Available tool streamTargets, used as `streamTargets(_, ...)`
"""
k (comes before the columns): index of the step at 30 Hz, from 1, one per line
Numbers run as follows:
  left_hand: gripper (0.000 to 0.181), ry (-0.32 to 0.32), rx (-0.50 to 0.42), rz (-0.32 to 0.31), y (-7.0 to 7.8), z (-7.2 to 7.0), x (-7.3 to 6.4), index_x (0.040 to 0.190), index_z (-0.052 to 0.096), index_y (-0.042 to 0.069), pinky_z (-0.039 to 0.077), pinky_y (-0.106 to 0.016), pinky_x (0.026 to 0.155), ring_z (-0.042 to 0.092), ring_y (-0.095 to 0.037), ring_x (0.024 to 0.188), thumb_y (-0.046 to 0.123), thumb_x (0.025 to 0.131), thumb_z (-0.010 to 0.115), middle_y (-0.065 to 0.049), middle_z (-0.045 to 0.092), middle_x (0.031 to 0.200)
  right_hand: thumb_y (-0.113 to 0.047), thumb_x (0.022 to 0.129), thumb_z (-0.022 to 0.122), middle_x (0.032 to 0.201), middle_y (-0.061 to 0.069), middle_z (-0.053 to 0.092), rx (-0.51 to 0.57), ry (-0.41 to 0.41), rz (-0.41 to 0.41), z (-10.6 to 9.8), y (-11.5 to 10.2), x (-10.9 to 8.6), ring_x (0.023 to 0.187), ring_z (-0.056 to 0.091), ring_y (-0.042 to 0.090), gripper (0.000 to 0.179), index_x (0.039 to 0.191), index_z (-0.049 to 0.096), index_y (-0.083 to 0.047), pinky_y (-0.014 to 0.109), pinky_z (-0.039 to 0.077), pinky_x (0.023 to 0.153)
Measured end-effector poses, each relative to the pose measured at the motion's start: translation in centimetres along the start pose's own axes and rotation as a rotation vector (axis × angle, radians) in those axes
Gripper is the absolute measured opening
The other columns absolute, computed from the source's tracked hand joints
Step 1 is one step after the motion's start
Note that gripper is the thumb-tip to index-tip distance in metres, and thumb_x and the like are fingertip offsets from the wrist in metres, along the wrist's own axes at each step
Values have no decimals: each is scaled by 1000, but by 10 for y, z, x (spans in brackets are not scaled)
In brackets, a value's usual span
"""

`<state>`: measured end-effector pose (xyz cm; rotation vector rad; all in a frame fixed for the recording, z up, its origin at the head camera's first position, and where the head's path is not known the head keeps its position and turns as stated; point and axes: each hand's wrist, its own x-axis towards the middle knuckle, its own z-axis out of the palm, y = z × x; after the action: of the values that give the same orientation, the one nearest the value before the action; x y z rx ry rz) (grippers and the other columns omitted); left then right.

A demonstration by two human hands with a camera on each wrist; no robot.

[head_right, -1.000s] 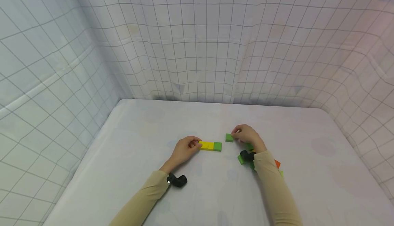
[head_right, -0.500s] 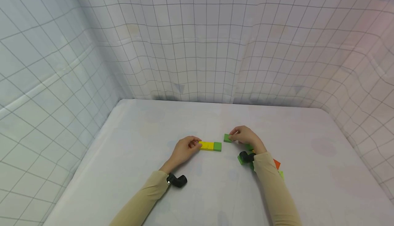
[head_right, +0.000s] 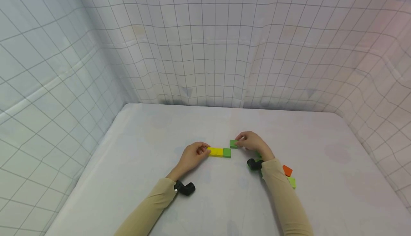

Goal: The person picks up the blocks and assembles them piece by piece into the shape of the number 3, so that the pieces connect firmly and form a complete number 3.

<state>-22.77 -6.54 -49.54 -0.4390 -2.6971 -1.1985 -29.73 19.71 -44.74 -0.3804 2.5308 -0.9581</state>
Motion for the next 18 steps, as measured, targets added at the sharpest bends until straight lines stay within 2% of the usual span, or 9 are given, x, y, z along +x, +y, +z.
streamTargets(18,22,-10,-3,-2,1,-2,0,102,68,14,41,-19,61,50,-5,65,30,88,62,5,59,79,-27,88,63,93,6,62,-30,-2,-4,6,-5,-3,74,53,17,29,110,63,-8,28,43,65)
